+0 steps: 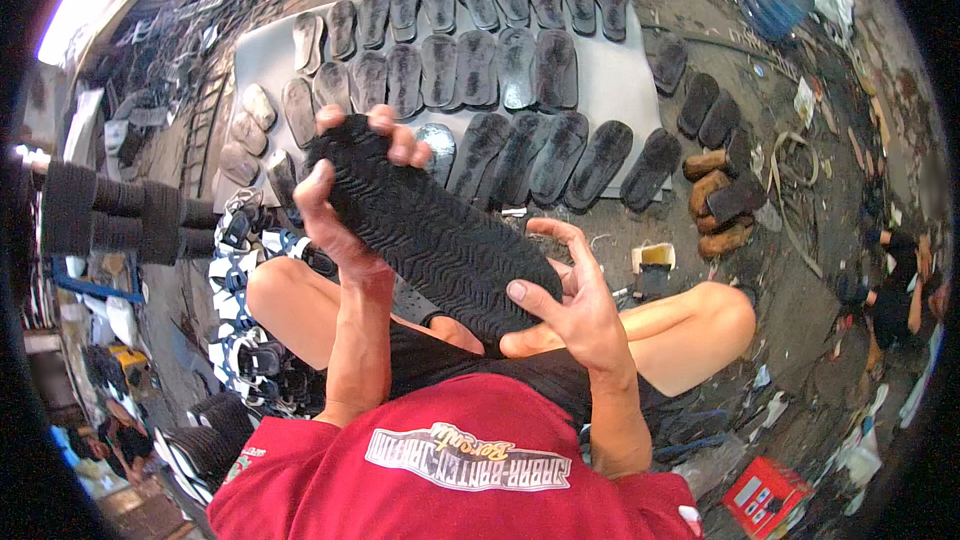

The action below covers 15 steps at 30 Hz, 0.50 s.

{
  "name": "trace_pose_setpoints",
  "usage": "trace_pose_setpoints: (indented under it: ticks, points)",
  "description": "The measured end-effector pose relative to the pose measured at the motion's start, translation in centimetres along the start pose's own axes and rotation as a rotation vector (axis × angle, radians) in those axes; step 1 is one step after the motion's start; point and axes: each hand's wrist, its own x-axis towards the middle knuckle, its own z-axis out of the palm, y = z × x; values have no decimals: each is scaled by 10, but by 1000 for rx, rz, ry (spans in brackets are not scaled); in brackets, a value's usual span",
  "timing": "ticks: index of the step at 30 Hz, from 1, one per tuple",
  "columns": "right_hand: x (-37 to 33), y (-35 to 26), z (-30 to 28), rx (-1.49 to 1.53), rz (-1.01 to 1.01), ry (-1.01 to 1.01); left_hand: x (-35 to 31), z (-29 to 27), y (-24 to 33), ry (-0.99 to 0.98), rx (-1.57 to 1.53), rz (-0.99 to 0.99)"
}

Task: The person sits on the ground and scrubs the soles of black shoes using a small brush and a liquid from a container. They repeatedly dip the brush into the liquid and scrub the textured bottom of each shoe, then place the cleaned soles back in a row.

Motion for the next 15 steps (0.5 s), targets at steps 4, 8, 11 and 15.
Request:
trace_pose_setpoints:
  ticks: [4,8,11,15]
  points:
    - [-2,38,-19,462,69,76,-1,7,-6,-63,127,169]
    - [11,26,-45,502,-222,287,-32,8,-21,0,-139,-78]
    - [16,-11,-72,127,-520,435,-62,0,-22,104,-217,-674]
    - [12,-30,-108,-105,-475,360,-81,17,-45,175,-127,-1151]
